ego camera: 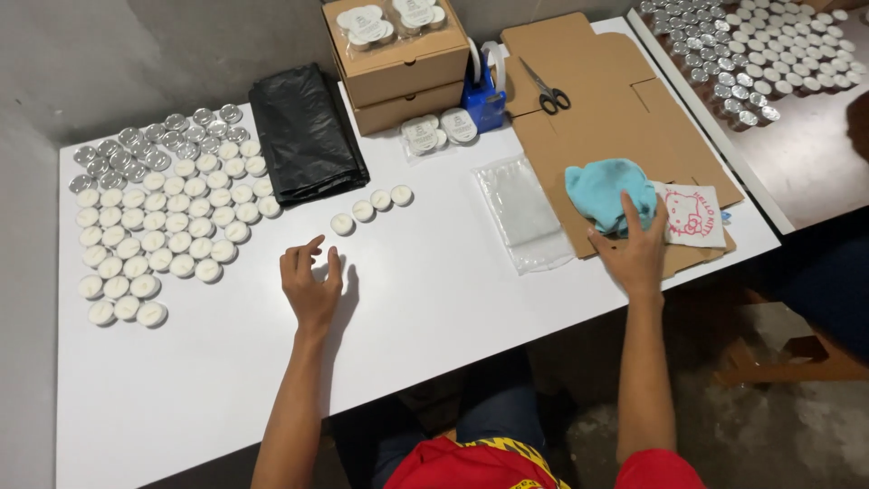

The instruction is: Cleaning small white candle bases with a cloth and then placing them into a plastic bag for packaging.

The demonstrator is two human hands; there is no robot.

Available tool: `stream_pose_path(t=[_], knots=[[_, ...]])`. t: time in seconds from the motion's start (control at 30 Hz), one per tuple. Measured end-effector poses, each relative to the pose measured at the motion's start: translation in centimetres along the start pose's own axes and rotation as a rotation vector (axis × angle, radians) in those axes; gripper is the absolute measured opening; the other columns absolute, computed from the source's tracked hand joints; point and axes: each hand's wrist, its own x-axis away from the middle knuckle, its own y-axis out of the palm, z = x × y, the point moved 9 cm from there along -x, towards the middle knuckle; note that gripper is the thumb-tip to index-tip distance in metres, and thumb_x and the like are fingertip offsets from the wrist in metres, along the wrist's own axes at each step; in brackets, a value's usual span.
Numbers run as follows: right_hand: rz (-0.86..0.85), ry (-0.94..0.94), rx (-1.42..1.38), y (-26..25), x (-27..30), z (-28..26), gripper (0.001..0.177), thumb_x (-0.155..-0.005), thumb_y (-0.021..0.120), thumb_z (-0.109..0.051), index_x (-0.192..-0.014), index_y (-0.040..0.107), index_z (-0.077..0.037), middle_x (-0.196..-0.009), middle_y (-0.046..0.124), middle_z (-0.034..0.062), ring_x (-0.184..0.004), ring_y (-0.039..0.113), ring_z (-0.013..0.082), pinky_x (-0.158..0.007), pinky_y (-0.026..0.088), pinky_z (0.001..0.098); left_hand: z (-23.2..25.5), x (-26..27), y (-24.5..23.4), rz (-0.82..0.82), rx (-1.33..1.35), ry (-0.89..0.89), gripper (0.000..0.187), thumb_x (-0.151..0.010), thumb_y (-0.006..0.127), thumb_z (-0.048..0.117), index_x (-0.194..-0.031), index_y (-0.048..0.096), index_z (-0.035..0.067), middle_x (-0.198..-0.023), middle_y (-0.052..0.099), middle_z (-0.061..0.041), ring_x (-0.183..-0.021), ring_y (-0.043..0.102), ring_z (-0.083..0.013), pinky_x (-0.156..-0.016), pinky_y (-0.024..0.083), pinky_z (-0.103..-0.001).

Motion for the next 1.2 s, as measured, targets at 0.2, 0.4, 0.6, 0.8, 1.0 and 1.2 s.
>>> stream_pose_path(t=[0.2, 0.4, 0.6, 0.8, 1.0, 1.2], knots=[[0.104, -0.178, -0.087, 0.8, 5.5, -2.2, 0.012, -0.082, 0.08, -0.016, -0.08, 0.07, -0.011, -0.134, 0.063, 0.0173, -0.136, 0.054, 0.044, -0.113, 0.042, 0.0534, 1.6, 0.1, 0.5, -0.034, 0.018, 0.082, 0.019, -0.093, 0.075, 0.01, -0.112, 0.072, 0.008, -0.088, 0.059, -0.005, -0.079, 0.055, -0.0206, -0.071, 0.052, -0.032], [-0.143, -0.203, -0.04, 4.2, 5.8, -4.9, 0.011, -0.087, 0.074, -0.012, -0.096, 0.081, -0.016, -0.137, 0.066, 0.0085, -0.133, 0.058, 0.033, -0.107, 0.048, 0.0497, 4.9, 1.4, 2.6, -0.174, -0.006, 0.241, 0.022, -0.091, 0.077, 0.016, -0.112, 0.073, 0.011, -0.092, 0.061, -0.004, -0.082, 0.058, -0.0194, -0.072, 0.053, -0.032], [-0.167, -0.297, 0.043, 5.3, 4.6, -5.1, 0.013, -0.091, 0.074, -0.013, -0.1, 0.08, -0.02, -0.128, 0.071, 0.0008, -0.124, 0.064, 0.0218, -0.097, 0.052, 0.0363, 8.1, 2.8, 5.2, -0.291, -0.022, 0.355, 0.023, -0.09, 0.075, 0.023, -0.112, 0.074, 0.015, -0.092, 0.063, -0.002, -0.085, 0.062, -0.0184, -0.074, 0.052, -0.031], [-0.194, -0.414, 0.26, 5.3, 3.2, -7.4, 0.015, -0.092, 0.071, -0.007, -0.085, 0.077, -0.018, -0.107, 0.07, 0.001, -0.105, 0.065, 0.0204, -0.076, 0.049, 0.0315, 12.1, 4.0, 10.5, -0.387, 0.112, 0.416, 0.023, -0.09, 0.072, 0.025, -0.111, 0.073, 0.017, -0.095, 0.065, -0.002, -0.089, 0.064, -0.0188, -0.078, 0.054, -0.031], [-0.125, -0.449, 0.302, 6.6, 2.9, -7.0, 0.023, -0.091, 0.068, -0.001, -0.098, 0.078, -0.02, -0.091, 0.058, 0.0023, -0.087, 0.06, 0.0191, -0.069, 0.046, 0.03, 16.8, 3.1, 16.3, -0.46, 0.204, 0.397, 0.03, -0.092, 0.069, 0.022, -0.12, 0.071, 0.01, -0.111, 0.068, -0.011, -0.11, 0.066, -0.0266, -0.093, 0.055, -0.036], [-0.127, -0.464, 0.313, 5.0, 1.9, -9.9, 0.016, -0.083, 0.069, -0.006, -0.069, 0.073, -0.011, -0.095, 0.057, 0.0053, -0.09, 0.057, 0.0236, -0.069, 0.041, 0.0348, 21.0, 3.8, 19.7, -0.649, 0.231, 0.288, 0.034, -0.098, 0.06, 0.015, -0.13, 0.066, 0.005, -0.135, 0.062, -0.02, -0.133, 0.055, -0.0357, -0.112, 0.046, -0.042]])
